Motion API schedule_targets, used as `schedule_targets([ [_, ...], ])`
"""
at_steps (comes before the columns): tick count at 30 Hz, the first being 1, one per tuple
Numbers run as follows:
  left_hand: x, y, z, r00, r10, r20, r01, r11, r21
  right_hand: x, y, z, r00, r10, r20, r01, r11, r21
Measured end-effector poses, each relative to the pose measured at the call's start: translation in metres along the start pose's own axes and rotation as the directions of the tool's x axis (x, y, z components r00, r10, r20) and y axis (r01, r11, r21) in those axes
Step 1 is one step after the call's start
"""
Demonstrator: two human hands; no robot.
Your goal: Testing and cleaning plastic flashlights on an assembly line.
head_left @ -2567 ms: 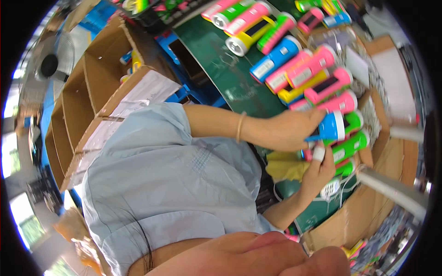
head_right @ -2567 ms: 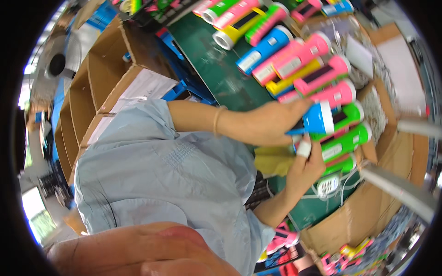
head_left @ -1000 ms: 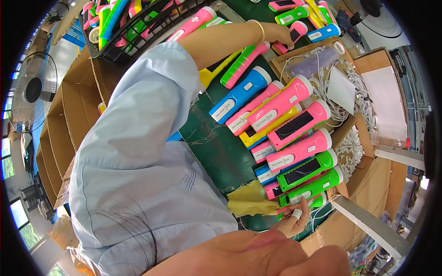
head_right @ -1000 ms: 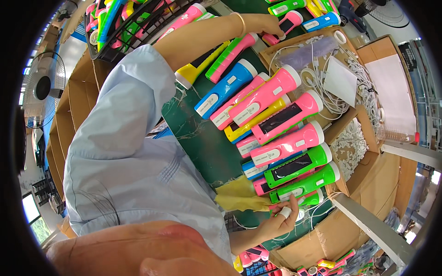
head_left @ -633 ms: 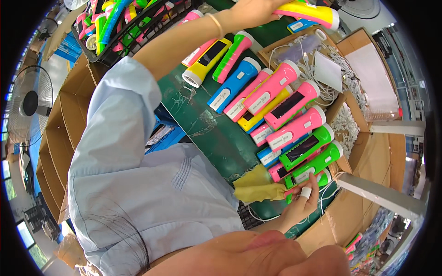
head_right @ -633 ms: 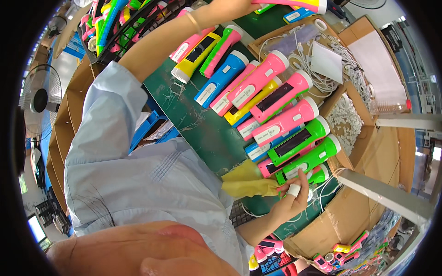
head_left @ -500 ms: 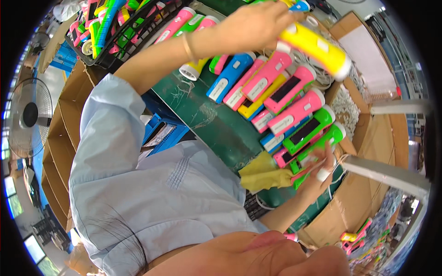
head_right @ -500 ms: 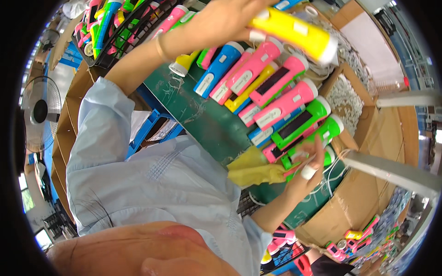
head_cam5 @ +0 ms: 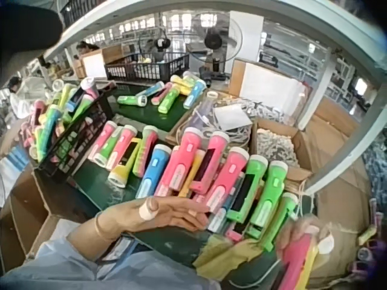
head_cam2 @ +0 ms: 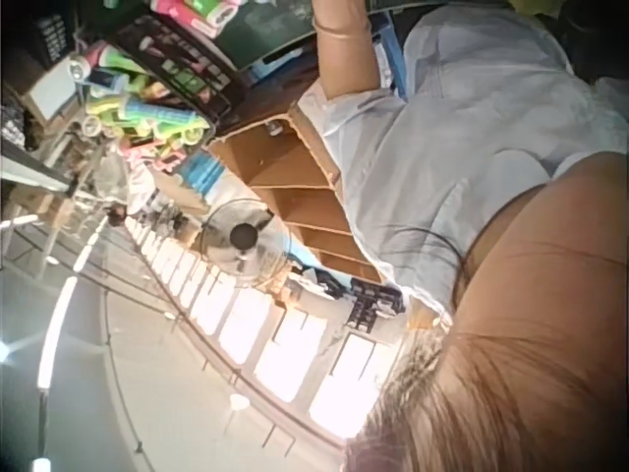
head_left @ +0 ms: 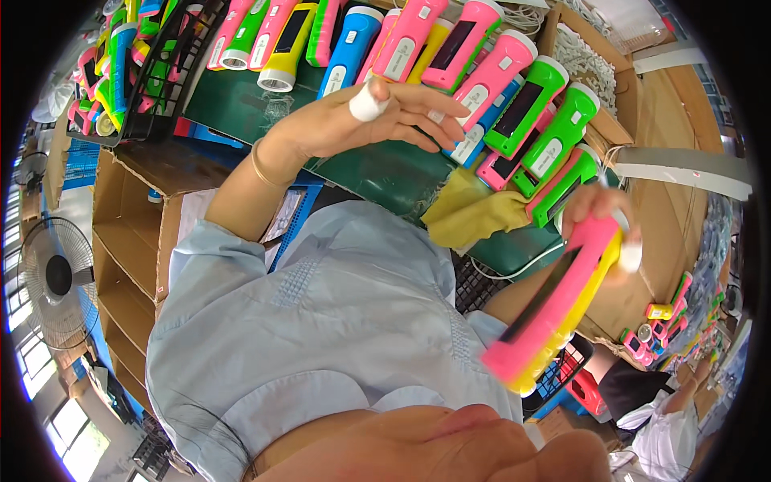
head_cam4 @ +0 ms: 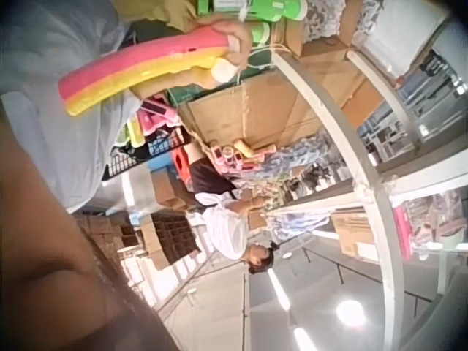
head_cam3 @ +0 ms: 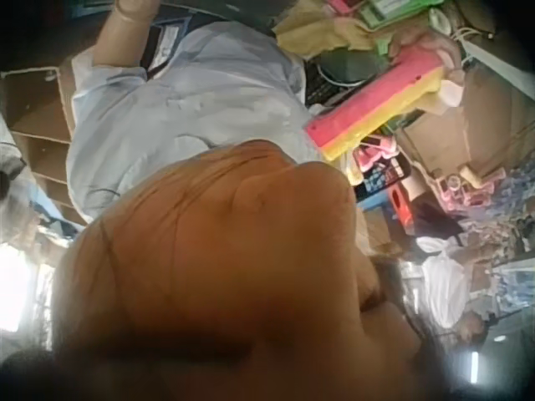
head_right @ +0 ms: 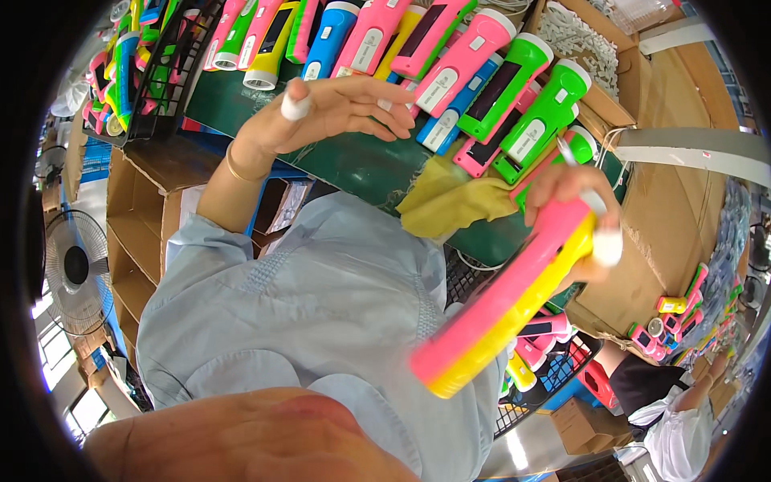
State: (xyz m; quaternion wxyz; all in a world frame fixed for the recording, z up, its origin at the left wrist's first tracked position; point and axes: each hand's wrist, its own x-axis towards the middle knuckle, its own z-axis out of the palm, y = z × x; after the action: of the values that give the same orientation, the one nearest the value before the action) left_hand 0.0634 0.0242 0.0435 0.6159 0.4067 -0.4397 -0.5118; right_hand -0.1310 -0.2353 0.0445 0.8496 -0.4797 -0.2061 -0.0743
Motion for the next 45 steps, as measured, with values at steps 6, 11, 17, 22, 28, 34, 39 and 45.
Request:
schedule_targets([
  [6, 0.029, -0.016, 0.044, 0.916, -0.362, 0.173, 0.332, 0.926, 0.183, 0.025, 0.039, 0.068, 0.811, -0.123, -0.572, -0.424, 0.55, -0.719],
  [11, 0.037, -0.032, 0.053, 0.935, -0.352, 0.036, 0.334, 0.844, -0.419, 0.018, 0.044, 0.056, 0.705, -0.259, -0.66, -0.389, 0.637, -0.666],
  [17, 0.063, -0.032, 0.049, 0.925, -0.341, -0.169, 0.123, 0.687, -0.716, -0.018, 0.057, 0.066, 0.57, -0.149, -0.808, -0.466, 0.751, -0.467],
  [22, 0.074, -0.029, 0.045, 0.919, -0.383, -0.094, 0.184, 0.626, -0.758, -0.035, 0.069, 0.076, 0.494, -0.172, -0.853, -0.426, 0.807, -0.409],
  [28, 0.079, -0.033, 0.049, 0.849, -0.423, -0.318, 0.134, 0.754, -0.643, -0.042, 0.067, 0.068, 0.555, 0.009, -0.832, -0.363, 0.902, -0.233],
  [34, 0.09, 0.009, 0.029, 0.903, 0.042, -0.427, 0.182, 0.864, 0.47, -0.029, 0.053, 0.055, 0.55, -0.107, -0.828, -0.294, 0.904, -0.311],
  [39, 0.105, 0.013, 0.024, 0.722, 0.46, -0.516, 0.28, 0.489, 0.827, -0.008, 0.05, 0.048, 0.593, -0.172, -0.787, -0.237, 0.896, -0.374],
  [45, 0.109, -0.014, 0.003, 0.926, -0.062, -0.374, -0.059, 0.951, -0.303, 0.021, 0.051, 0.061, 0.683, -0.296, -0.668, -0.328, 0.692, -0.643],
])
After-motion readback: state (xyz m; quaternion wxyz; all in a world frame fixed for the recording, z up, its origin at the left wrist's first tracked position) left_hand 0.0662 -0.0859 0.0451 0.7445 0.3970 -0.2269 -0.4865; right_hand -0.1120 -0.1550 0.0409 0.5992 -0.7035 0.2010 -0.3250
